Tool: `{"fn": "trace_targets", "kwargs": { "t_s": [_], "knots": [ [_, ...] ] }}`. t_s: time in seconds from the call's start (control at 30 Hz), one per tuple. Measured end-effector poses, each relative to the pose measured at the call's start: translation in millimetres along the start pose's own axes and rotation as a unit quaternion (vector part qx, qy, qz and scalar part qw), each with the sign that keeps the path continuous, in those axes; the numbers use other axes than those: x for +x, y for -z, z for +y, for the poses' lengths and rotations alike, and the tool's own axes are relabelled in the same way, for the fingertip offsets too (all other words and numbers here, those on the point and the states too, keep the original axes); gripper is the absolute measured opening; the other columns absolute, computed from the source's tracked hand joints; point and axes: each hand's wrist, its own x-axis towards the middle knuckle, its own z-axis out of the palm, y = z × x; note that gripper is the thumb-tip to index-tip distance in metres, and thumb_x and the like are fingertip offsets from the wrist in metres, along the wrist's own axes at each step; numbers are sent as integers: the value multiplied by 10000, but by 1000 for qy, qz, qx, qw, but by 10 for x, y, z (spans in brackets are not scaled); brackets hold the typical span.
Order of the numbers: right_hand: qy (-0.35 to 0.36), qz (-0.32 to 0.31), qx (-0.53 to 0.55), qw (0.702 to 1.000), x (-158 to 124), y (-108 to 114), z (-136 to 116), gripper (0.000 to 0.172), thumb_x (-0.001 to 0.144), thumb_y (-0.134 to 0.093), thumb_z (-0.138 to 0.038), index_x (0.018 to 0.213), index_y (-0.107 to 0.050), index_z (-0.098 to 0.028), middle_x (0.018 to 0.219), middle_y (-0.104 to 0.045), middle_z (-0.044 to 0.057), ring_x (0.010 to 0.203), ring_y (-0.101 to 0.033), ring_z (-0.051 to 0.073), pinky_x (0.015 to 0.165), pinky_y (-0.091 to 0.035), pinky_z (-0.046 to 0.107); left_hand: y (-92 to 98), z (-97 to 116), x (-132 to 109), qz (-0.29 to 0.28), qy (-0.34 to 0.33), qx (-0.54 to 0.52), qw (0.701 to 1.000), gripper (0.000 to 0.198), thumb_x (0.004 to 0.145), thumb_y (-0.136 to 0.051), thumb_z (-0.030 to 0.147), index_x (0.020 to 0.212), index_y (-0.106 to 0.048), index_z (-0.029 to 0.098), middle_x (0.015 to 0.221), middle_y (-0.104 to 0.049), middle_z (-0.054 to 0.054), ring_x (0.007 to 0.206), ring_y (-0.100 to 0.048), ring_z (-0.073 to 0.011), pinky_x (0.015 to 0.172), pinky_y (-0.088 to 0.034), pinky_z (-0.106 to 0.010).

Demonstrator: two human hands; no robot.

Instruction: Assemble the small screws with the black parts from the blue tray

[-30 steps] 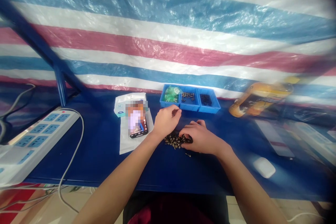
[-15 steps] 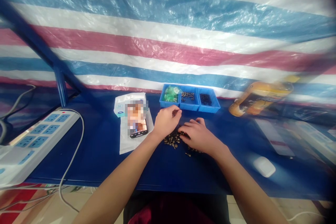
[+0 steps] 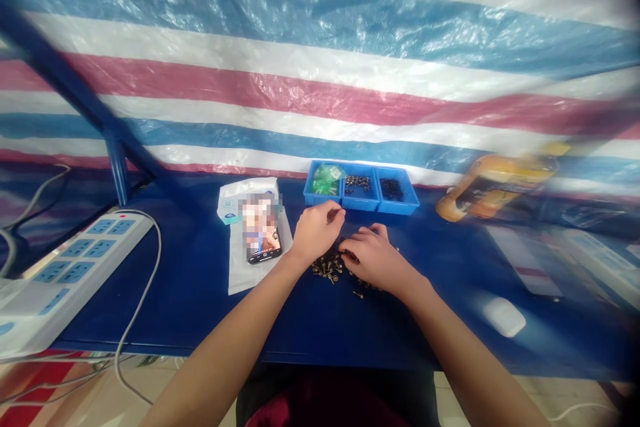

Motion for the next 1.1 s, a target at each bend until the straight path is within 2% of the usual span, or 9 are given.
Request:
{"fn": "trace_targets", "kwargs": {
  "t_s": [0.13,0.4,0.57,0.7,0.8,0.93,1.1],
  "knots": [
    [-11,11,38,999,3,53,15,182,853,-536,-159,686,-592,-201,654,-622,4,744,-521,176,894,-239,398,2,-5,2,2,0,-4,1000,197,931,-510,346,866,-665,242,818,-720,-1,767,-656,-183,719,-465,-282],
    [-48,50,137,988,12,180,159,100,818,-594,-208,758,-667,-237,703,-668,-9,727,-571,174,896,-319,398,12,4,2,-25,-25,-15,999,196,935,-504,336,903,-675,246,814,-718,4,754,-658,-176,732,-477,-276],
    [-68,110,253,959,1,211,301,99,817,-613,-239,827,-711,-245,786,-705,5,729,-603,181,748,-434,331,-6,-9,-2,-81,-31,-44,995,218,928,-502,294,1034,-690,265,892,-744,7,820,-684,-183,773,-497,-280],
    [-107,127,324,931,-6,176,393,122,827,-624,-273,865,-732,-230,877,-730,18,798,-641,194,747,-474,326,-11,44,-19,-151,-65,-109,980,226,910,-526,264,1062,-694,261,949,-744,14,840,-676,-165,788,-502,-264],
    [-122,128,365,914,8,149,431,147,845,-629,-309,889,-734,-215,919,-741,33,837,-660,203,761,-490,326,-15,92,-26,-180,-79,-179,964,205,902,-553,268,1029,-708,225,1010,-737,-7,904,-672,-171,814,-504,-257],
    [-129,146,390,900,38,124,440,164,852,-646,-342,889,-733,-208,900,-739,34,847,-666,203,784,-496,325,-44,99,-25,-176,-60,-244,952,218,899,-578,289,1024,-724,185,1028,-739,-34,938,-678,-187,831,-507,-261],
    [-133,170,400,890,67,72,431,167,869,-639,-355,866,-719,-208,851,-721,22,810,-648,186,788,-492,320,-74,64,-21,-153,-36,-238,959,218,899,-590,329,945,-742,180,940,-750,-25,858,-681,-176,779,-504,-253]
  ]
}}
